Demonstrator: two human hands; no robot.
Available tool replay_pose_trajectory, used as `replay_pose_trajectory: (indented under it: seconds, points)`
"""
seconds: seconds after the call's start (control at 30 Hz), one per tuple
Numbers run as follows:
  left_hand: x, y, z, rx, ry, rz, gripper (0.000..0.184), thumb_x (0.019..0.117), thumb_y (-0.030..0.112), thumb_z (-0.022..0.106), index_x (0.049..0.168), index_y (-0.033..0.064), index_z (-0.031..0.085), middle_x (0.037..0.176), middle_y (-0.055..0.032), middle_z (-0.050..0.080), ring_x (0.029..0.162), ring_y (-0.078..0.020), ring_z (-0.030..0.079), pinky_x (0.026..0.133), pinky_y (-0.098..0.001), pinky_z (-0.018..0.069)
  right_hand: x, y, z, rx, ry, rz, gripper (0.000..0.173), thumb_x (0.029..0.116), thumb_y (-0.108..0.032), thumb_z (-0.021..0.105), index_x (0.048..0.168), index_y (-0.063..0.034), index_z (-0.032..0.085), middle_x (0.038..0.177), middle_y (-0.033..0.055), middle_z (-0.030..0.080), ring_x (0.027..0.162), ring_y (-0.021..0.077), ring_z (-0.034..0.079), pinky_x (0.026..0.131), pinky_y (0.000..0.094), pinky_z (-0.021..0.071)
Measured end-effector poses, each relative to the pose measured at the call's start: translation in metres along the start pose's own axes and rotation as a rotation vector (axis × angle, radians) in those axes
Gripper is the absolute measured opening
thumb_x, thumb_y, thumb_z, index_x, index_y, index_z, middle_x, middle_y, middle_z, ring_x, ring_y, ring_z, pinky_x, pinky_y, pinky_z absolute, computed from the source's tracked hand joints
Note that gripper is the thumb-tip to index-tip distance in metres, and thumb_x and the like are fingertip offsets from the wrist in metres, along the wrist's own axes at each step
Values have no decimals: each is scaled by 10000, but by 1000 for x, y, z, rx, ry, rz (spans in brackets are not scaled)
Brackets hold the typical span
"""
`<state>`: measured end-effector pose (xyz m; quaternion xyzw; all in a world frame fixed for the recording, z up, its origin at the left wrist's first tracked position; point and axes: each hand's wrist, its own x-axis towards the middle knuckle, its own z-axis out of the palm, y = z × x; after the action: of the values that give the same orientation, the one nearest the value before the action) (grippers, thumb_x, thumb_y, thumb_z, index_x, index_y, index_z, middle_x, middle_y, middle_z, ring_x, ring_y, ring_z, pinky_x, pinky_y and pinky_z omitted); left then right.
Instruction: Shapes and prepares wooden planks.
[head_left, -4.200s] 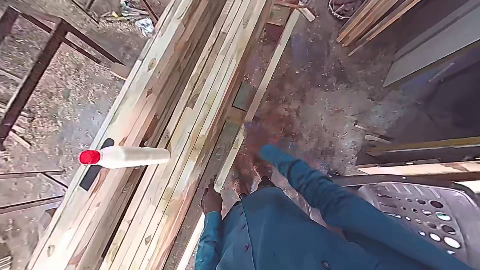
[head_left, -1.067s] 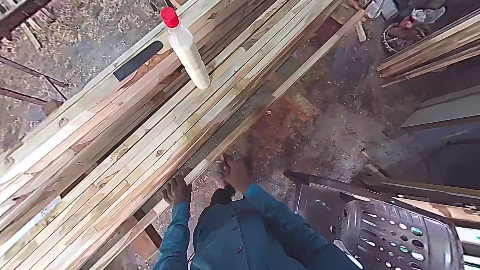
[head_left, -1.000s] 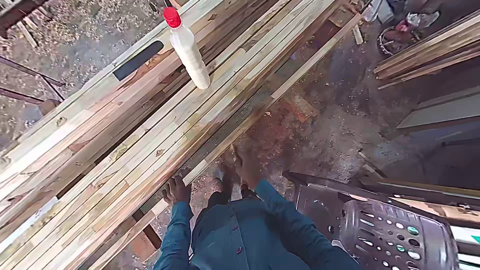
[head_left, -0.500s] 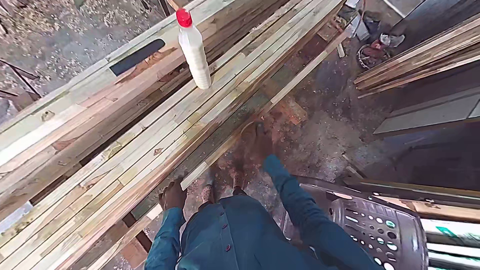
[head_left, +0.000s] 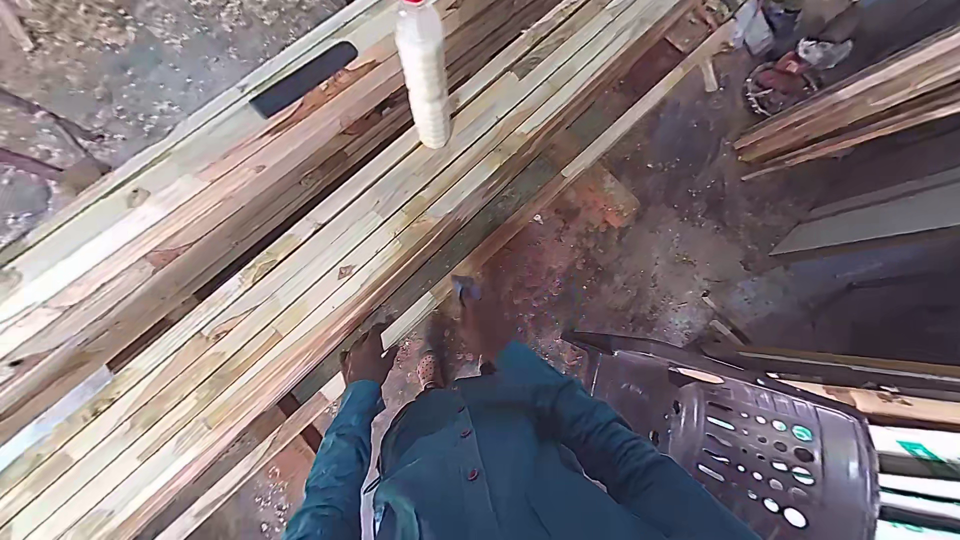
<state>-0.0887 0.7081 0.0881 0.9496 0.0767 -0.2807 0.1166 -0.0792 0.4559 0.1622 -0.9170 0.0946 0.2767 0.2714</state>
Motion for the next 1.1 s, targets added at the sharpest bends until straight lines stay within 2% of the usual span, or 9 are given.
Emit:
replay_pose_trajectory:
  seconds: [0.13, 0.27, 0.4, 0.53, 0.77, 0.83, 0.93, 1.03, 1.1]
  points:
    - [10, -37, -15, -22, -119, 35, 772, 820, 404, 840, 1508, 268, 517, 1417, -161, 624, 1333, -424, 559, 1095, -726, 371, 28, 23, 41, 88, 333, -116, 720, 1034, -217, 589, 1655, -195, 225, 1366, 303, 524, 928, 427, 695, 750, 559, 602]
    - [12, -58, -8, -2, -220, 49, 718, 900, 366, 769, 1537, 195, 482, 1444, -214, 585, 1357, -463, 523, 1091, -690, 410, 13, 21, 98, 18, 200, -109, 764, 999, -88, 580, 1659, -191, 208, 1534, 345, 346, 1150, 440, 646, 907, 510, 592]
    - [-9, -42, -5, 38, -98, -13, 558, 956, 325, 680, 1487, 236, 533, 1365, -170, 651, 1264, -418, 614, 1010, -697, 463, -20, -1, 67, 55, 221, 40, 554, 981, -138, 623, 1515, -79, 488, 1459, 323, 469, 1159, 431, 640, 950, 519, 563]
    - [-20, -40, 7, 73, -17, -2, 588, 945, 299, 681, 1508, 294, 513, 1386, -139, 640, 1291, -393, 592, 1040, -681, 437, 21, 7, 11, 103, 337, 187, 459, 1057, -260, 551, 1459, -40, 539, 1328, 328, 551, 1156, 460, 623, 950, 559, 552]
    - [-9, -54, 2, 78, -56, 103, 629, 937, 466, 636, 1525, 295, 493, 1406, -127, 638, 1280, -384, 614, 1014, -676, 472, -35, -89, 79, -11, -62, 115, 465, 946, -218, 655, 1330, 33, 576, 1427, 329, 472, 1145, 468, 622, 889, 585, 555]
    - [12, -64, -7, -87, -127, 188, 704, 971, 648, 530, 1517, 204, 512, 1466, -163, 583, 1354, -376, 555, 1097, -644, 429, -46, -96, 82, -20, -131, 71, 425, 990, -288, 592, 1305, -3, 610, 1386, 307, 520, 1177, 454, 608, 925, 590, 536]
    - [30, -69, -25, -573, -223, 199, 602, 1117, 457, 359, 1537, 33, 439, 1554, -196, 478, 1460, -271, 441, 1222, -463, 338, -31, -70, 70, 114, 119, 40, 431, 1026, -246, 566, 1405, -40, 548, 1253, 287, 629, 1080, 431, 677, 887, 588, 564]
    - [55, -84, -18, -543, -428, 232, 553, 1143, 402, 225, 1510, 75, 477, 1449, -160, 574, 1307, -212, 571, 1121, -427, 449, 14, -32, 82, 212, 403, 10, 619, 1022, -182, 598, 1593, -112, 368, 1377, 302, 530, 1073, 435, 672, 874, 570, 590]
    - [60, -80, -12, -590, -485, 202, 549, 1143, 412, 187, 1432, 107, 540, 1191, -105, 670, 988, -152, 655, 893, -375, 550, 27, -23, 101, 217, 424, 29, 561, 1044, -173, 552, 1578, -124, 388, 1402, 280, 536, 1063, 420, 688, 855, 569, 600]
